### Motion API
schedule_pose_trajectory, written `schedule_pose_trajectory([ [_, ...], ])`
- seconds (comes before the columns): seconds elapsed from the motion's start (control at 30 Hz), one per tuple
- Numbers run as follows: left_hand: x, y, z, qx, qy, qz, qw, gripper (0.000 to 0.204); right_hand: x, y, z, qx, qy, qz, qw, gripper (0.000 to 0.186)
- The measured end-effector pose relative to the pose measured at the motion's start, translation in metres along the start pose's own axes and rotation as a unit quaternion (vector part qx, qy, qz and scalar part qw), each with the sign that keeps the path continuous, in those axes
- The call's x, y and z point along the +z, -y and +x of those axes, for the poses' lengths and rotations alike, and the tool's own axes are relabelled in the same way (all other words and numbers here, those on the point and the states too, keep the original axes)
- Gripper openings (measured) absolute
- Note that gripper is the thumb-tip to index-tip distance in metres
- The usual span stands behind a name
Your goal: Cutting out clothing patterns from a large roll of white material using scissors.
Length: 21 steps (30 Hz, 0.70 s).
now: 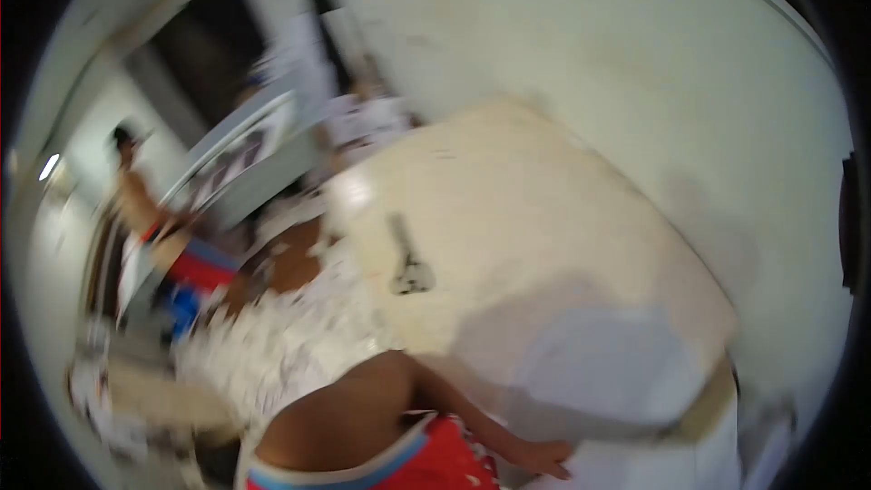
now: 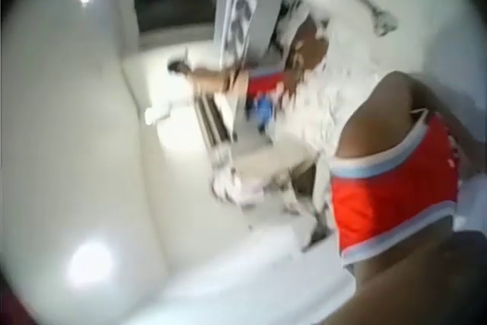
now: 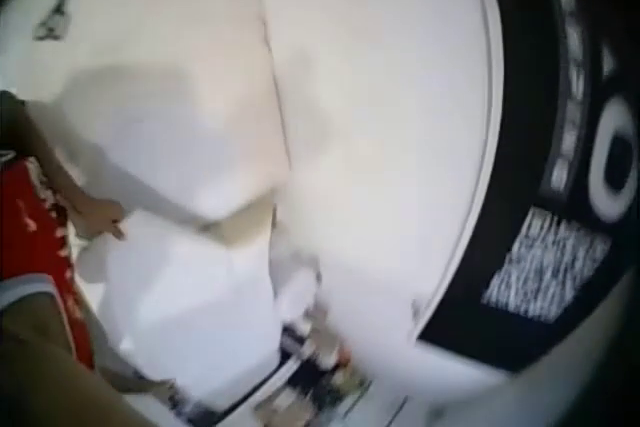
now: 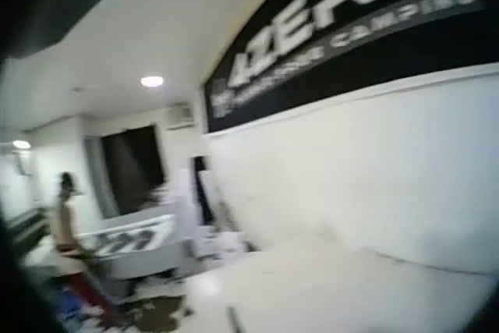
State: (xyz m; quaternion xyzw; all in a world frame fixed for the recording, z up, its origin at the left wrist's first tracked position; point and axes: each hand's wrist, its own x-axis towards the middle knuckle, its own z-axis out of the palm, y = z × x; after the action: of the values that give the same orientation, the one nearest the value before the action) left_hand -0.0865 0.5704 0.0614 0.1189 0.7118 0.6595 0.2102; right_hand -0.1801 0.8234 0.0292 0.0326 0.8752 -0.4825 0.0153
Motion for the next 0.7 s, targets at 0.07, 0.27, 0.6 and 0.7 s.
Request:
schedule_pose_trajectory([
  [0.07,-0.003,0.014,0.025,0.075,-0.163,-0.039,0.983,0.036,0.06,0.041,0.025,-0.048,0.075,-0.02,0.996,0.051],
  [0.27,-0.008,0.046,0.047,0.015,-0.07,-0.037,0.997,0.039,0.127,0.11,0.038,-0.105,0.175,-0.048,0.978,0.05],
  [0.6,0.054,0.071,0.091,-0.104,0.138,-0.149,0.974,0.05,0.162,0.119,0.04,-0.157,0.237,-0.072,0.956,0.048],
  [0.7,0.05,0.067,0.097,-0.136,0.169,-0.181,0.959,0.048,0.168,0.123,0.039,-0.161,0.242,-0.073,0.954,0.048],
])
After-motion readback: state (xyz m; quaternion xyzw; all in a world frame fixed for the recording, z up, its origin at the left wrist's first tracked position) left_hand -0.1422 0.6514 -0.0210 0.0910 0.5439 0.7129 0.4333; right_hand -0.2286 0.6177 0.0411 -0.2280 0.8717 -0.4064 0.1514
